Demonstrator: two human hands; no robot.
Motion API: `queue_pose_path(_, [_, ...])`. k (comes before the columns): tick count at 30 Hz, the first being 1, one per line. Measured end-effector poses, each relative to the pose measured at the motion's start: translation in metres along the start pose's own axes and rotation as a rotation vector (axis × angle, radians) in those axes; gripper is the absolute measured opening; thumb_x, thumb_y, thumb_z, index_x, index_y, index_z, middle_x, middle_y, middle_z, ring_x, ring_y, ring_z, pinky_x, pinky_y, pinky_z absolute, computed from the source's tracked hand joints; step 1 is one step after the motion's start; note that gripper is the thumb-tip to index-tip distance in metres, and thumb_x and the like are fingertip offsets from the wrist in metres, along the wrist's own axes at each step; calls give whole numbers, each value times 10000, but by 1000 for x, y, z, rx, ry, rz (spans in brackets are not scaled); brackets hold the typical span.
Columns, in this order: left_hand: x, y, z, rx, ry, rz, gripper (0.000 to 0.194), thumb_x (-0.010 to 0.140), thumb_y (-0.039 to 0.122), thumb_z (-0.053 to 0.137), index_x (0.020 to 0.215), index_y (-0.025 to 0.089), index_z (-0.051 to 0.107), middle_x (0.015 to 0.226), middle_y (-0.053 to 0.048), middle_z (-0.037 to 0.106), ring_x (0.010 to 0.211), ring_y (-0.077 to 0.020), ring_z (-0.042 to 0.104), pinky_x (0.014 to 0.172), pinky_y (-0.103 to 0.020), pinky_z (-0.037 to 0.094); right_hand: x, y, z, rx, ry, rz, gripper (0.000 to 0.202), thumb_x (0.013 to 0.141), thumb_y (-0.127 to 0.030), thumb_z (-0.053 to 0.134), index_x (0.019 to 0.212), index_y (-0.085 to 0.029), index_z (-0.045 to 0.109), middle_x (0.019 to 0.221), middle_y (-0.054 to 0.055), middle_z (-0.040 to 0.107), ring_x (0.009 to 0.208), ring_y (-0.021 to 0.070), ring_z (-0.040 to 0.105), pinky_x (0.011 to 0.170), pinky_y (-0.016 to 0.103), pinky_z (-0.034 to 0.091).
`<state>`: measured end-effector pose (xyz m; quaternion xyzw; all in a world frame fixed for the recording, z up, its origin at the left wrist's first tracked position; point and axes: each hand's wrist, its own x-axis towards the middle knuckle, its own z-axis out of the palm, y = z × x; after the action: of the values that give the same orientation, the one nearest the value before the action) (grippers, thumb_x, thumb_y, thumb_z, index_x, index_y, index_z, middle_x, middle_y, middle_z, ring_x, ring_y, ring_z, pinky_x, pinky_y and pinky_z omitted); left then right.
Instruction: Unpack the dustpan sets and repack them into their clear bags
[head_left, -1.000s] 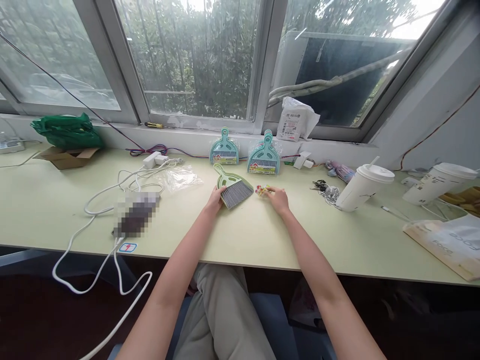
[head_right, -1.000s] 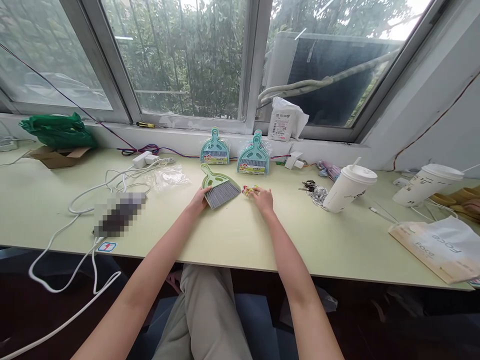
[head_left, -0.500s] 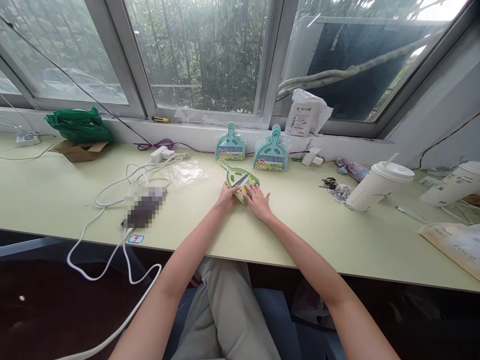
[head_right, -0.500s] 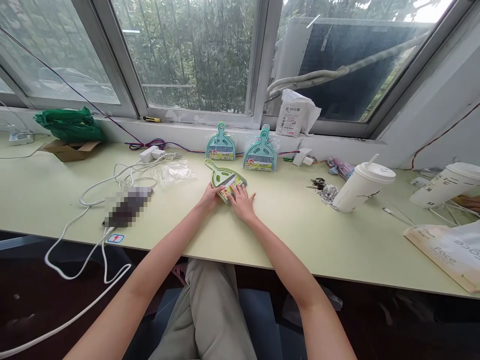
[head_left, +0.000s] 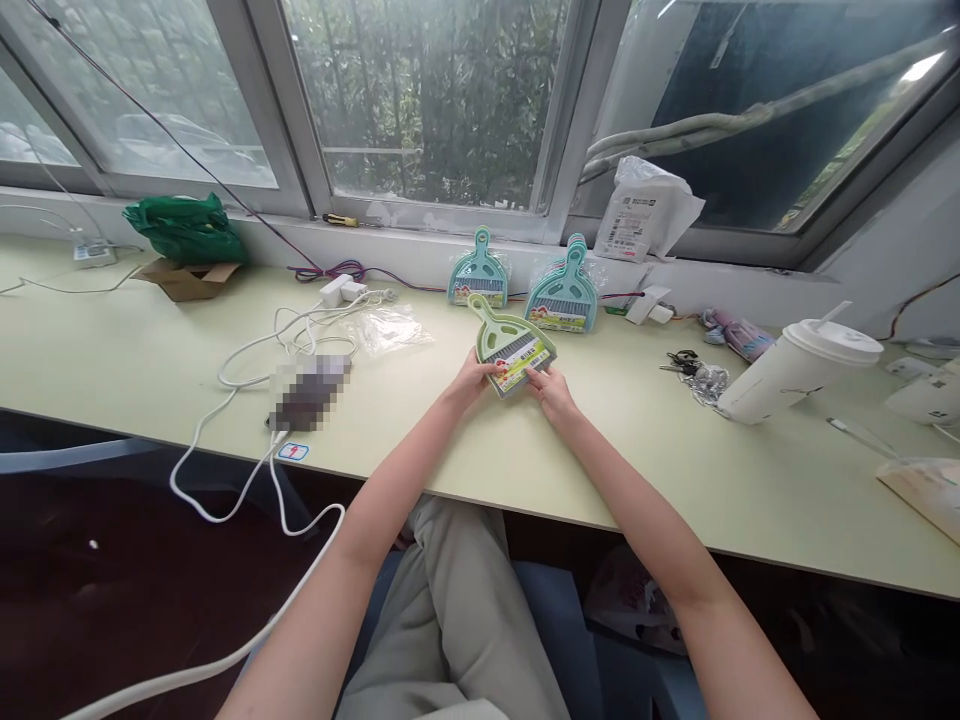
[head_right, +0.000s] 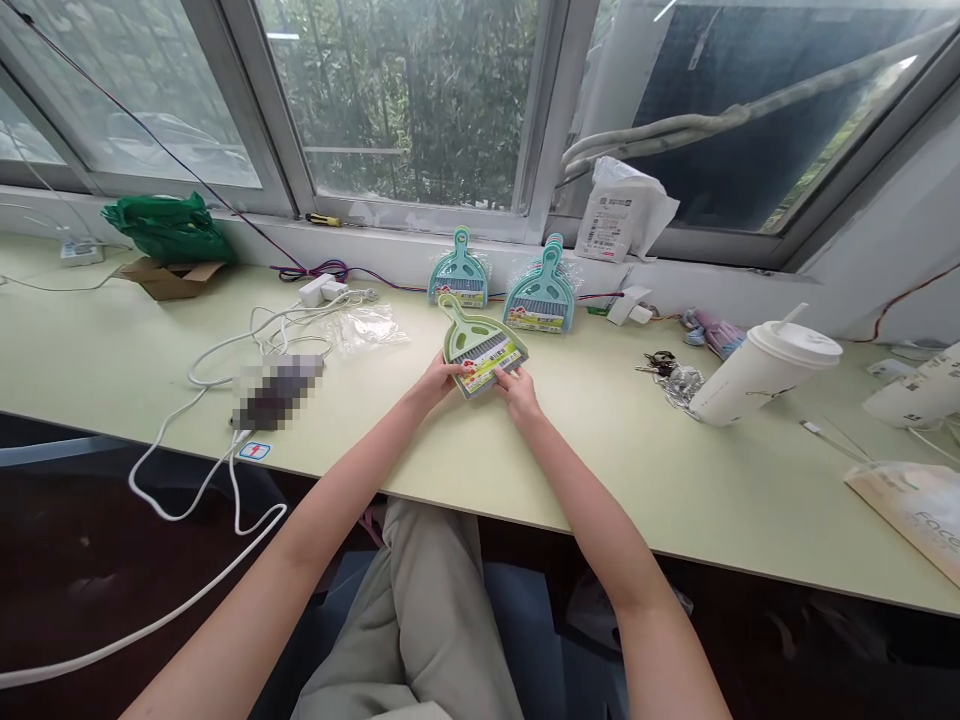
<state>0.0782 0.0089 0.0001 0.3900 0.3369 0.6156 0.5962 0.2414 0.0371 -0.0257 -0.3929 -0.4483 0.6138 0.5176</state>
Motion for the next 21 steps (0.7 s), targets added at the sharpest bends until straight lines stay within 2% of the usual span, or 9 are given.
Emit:
queue_pose_path(2, [1,5,-2,84,-85,-19,510,650,144,737,1129,167,562,1098,-91,666,1057,-257,608,956,-426,464,0,-2,-2,88,14,-8,373,687,-230,744,1017,-195,574,1029,57,707,991,196,678,891,342,567])
queue_pose_path(4, [2,12,-9,240,-40,17,357,786,299,653,1111,171,585,1182,-119,629,1183,-285,537,1002,-441,423,0,-5,-5,132,46,-36,357,663,-183,756,975,-196,584,979,37,718,941,182,693,869,319,578])
queue_pose_path(6, [4,20,-23,467,191,152,307,865,353,549,1118,182,590,1319,-133,540,1352,-293,362,1079,-453,335,1,-8,-10,143,58,-59,373,650,-166,763,974,-202,583,954,23,723,913,177,702,853,317,586])
queue_pose_path(8, [5,26,-42,710,443,292,332,856,293,557,1174,198,560,1453,-126,402,1453,-270,125,1139,-461,220,1,-11,-15,135,70,-71,389,640,-160,772,975,-205,578,940,19,725,899,180,707,835,320,595])
queue_pose_path(10, [4,29,-60,892,556,306,424,801,205,607,1217,199,525,1510,-131,308,1467,-259,-20,1157,-491,121,2,-13,-20,124,85,-78,391,636,-155,776,969,-203,576,941,24,725,906,188,707,818,321,603])
queue_pose_path(13, [2,28,-75,926,575,202,381,744,128,642,1111,195,565,1414,-162,429,1453,-294,95,1144,-541,30,2,-15,-24,113,115,-83,375,637,-146,771,953,-203,577,938,29,725,917,198,705,799,323,613])
queue_pose_path(16, [0,25,-72,790,574,226,219,752,179,670,955,213,594,1141,-133,601,1376,-300,291,1143,-528,-18,2,-17,-26,127,121,-89,364,634,-134,764,937,-212,578,925,14,729,908,187,707,813,319,608])
queue_pose_path(18, [-1,26,-68,767,613,240,249,736,244,711,955,216,597,1023,-126,617,1364,-314,291,1140,-520,-48,2,-19,-27,134,117,-97,369,632,-132,766,936,-217,575,920,7,731,901,180,709,823,317,603])
queue_pose_path(21, [-5,30,-67,846,660,213,367,653,261,785,980,225,621,1055,-133,600,1387,-352,194,1120,-547,-91,2,-20,-29,122,128,-98,368,641,-137,760,946,-219,572,907,9,731,896,184,710,812,329,608])
